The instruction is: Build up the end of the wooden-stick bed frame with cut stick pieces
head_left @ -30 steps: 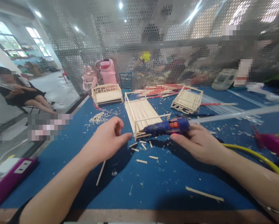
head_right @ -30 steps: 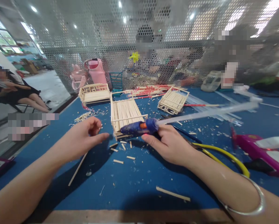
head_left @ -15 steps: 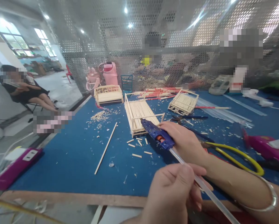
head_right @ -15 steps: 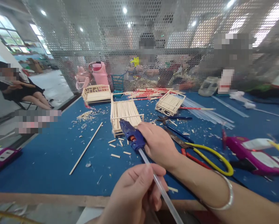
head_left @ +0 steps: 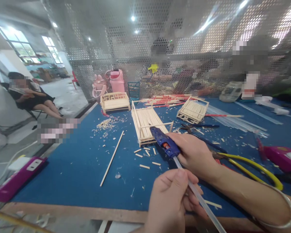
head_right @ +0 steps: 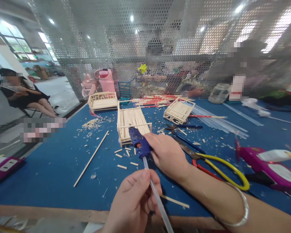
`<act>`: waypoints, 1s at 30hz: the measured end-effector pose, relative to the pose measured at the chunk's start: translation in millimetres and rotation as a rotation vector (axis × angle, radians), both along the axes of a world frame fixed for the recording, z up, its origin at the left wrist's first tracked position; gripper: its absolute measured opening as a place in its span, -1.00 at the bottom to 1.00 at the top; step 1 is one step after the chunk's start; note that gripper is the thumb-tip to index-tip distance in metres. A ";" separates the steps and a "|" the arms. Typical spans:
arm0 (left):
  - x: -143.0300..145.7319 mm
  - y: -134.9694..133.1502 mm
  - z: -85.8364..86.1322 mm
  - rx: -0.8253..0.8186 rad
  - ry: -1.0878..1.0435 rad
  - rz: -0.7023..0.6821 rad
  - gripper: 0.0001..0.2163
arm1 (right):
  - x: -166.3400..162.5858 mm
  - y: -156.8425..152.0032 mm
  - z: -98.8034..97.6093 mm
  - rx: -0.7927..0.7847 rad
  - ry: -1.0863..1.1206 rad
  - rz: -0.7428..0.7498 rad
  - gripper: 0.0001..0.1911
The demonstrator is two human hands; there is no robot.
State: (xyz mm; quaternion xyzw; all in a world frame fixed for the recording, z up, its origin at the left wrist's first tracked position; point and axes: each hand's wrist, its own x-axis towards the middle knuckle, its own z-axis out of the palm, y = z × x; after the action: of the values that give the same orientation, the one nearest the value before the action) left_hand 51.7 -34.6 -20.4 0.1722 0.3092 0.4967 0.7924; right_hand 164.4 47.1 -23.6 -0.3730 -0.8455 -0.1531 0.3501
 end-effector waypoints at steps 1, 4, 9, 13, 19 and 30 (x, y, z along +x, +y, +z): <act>0.8 0.2 -2.8 0.009 -0.016 0.014 -0.57 | -0.7 -0.1 -0.8 -0.017 0.007 0.013 -0.70; 3.5 1.1 -12.2 0.041 -0.066 0.033 -0.57 | -2.6 -0.1 -3.8 -0.065 0.013 0.046 -0.68; 1.9 4.1 -13.5 0.034 -0.035 0.046 -0.56 | -3.1 0.7 -8.0 -0.030 0.011 0.019 -0.63; -3.8 1.9 -10.0 0.051 0.093 -0.077 -0.46 | -3.8 -1.5 -4.2 -0.067 0.077 0.054 -0.66; -33.3 -7.3 -8.3 0.490 0.686 -0.111 -0.71 | -0.3 -1.2 16.0 -0.623 0.352 0.070 -0.76; -99.3 4.5 5.2 0.753 1.335 -0.030 -0.81 | 2.6 6.3 19.6 -1.045 0.698 0.235 -0.51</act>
State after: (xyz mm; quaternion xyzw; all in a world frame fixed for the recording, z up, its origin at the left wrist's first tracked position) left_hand -47.6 -30.1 -15.2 0.6981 0.5300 0.3485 0.3322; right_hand 167.1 53.4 -4.0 -0.4271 -0.6801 0.4494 0.3913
